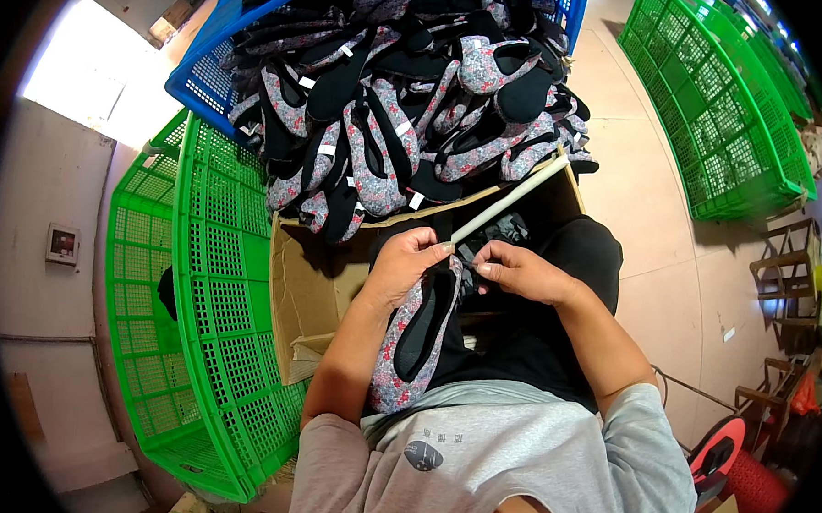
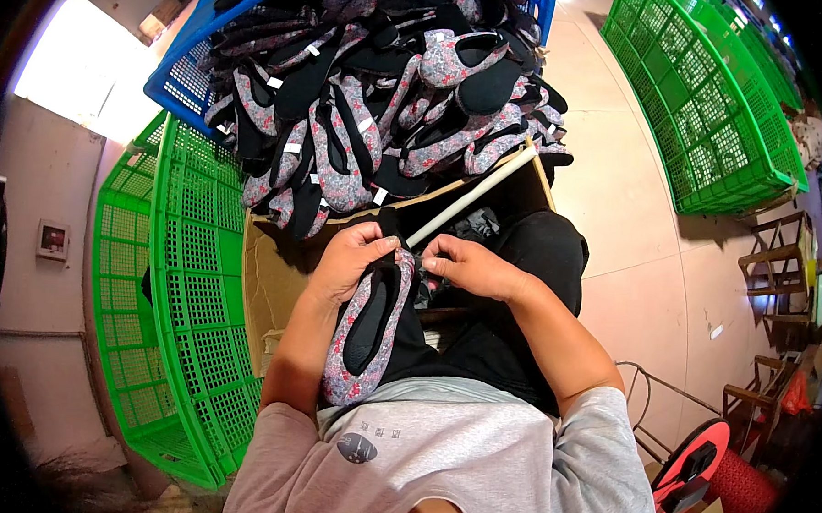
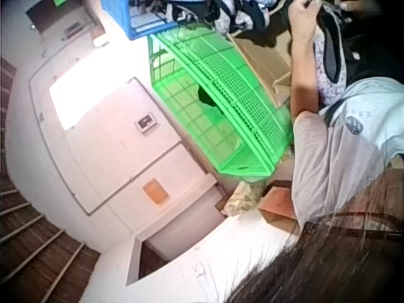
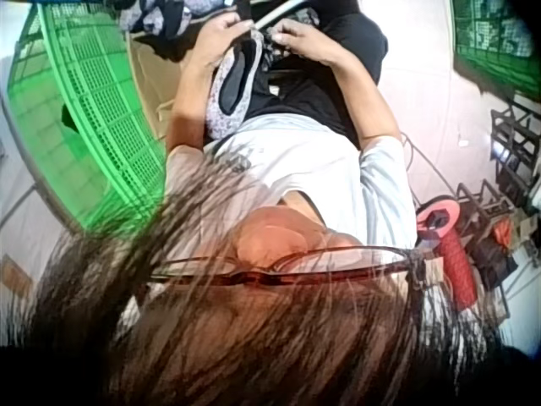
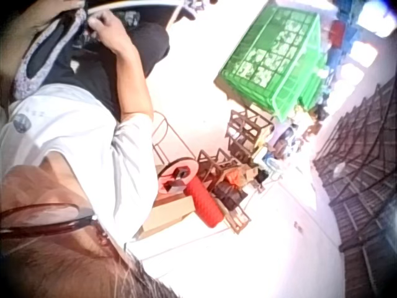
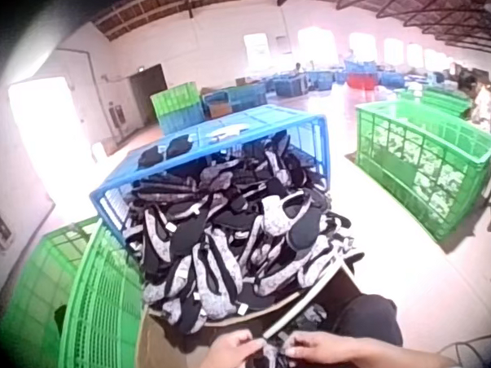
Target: The person sits on the floor and assembles slippers by hand. They pick up a slipper upper and a sole, align them, and press the edges together to attach them. The person handles the items one at a time, inspecting the fit and pressing the components firmly.
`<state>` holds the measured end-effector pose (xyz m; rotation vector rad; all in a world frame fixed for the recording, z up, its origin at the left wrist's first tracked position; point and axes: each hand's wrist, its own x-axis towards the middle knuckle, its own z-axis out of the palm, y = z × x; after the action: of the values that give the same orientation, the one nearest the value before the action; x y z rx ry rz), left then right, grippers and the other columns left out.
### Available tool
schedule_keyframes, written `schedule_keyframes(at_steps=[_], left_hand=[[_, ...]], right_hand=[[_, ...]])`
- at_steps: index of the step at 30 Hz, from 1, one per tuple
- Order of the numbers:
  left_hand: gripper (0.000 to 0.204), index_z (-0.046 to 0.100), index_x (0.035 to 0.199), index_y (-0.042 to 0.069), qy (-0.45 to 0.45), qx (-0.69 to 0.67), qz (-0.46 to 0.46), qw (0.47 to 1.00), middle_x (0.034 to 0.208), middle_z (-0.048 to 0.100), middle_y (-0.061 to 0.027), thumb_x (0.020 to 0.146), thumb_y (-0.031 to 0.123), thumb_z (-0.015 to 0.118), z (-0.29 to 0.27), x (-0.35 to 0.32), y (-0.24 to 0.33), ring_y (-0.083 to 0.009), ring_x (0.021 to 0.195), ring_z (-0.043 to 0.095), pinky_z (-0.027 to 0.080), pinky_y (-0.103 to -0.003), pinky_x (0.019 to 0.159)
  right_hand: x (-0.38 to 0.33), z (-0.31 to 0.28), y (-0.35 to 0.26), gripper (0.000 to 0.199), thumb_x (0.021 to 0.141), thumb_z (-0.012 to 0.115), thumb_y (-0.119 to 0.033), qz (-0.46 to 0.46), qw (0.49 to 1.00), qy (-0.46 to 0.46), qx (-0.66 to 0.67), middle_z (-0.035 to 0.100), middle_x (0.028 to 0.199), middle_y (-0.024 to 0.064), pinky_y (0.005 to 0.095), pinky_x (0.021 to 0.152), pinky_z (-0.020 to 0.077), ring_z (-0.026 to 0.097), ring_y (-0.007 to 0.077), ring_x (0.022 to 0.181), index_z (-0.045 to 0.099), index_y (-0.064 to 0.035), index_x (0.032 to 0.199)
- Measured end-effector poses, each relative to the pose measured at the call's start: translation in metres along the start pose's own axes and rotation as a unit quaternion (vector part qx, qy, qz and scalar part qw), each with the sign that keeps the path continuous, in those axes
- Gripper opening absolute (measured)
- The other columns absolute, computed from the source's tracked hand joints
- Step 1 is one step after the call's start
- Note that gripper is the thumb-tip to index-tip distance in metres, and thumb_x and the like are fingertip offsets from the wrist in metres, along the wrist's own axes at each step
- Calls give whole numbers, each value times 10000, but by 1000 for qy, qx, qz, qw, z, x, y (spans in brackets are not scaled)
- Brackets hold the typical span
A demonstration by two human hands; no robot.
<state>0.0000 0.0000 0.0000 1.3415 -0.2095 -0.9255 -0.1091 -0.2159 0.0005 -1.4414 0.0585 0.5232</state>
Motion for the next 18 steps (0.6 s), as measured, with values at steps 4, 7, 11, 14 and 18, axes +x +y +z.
schedule_keyframes(at_steps=[4,7,11,14,18], left_hand=[[179,593,753,66,15,-26,-2,1000,699,567,37,892,98,702,-4,-2,9,-36,624,465,357,-201,569],[173,594,752,62,20,-11,2,1000,704,571,37,881,83,708,-4,-3,14,-33,628,468,362,-199,573],[159,603,757,58,24,-11,3,1000,703,575,39,873,71,711,-1,-3,14,-31,628,470,365,-198,578],[147,613,762,55,40,-19,-1,999,697,574,43,867,66,715,1,-1,10,-30,622,471,363,-198,569],[171,599,747,73,40,18,-3,999,692,563,48,866,75,721,11,-3,16,-33,591,468,355,-203,529]], right_hand=[[9,10,-6,191,1002,563,-224,-73,993,8,-96,630,838,49,307,747,490,609,129,796,562,-33,1004],[11,10,-7,194,998,568,-219,-78,990,8,-118,631,827,51,306,749,488,602,121,786,560,-24,999],[7,7,-10,193,1000,567,-221,-87,988,-5,-128,632,822,48,302,754,486,596,121,774,562,-29,992],[2,9,-19,198,1005,559,-236,-67,994,-16,-83,629,809,33,302,755,483,593,119,776,563,-39,991],[2,11,-20,193,1013,542,-241,-51,996,-19,-75,624,796,6,275,698,460,560,93,740,560,-49,1000]])
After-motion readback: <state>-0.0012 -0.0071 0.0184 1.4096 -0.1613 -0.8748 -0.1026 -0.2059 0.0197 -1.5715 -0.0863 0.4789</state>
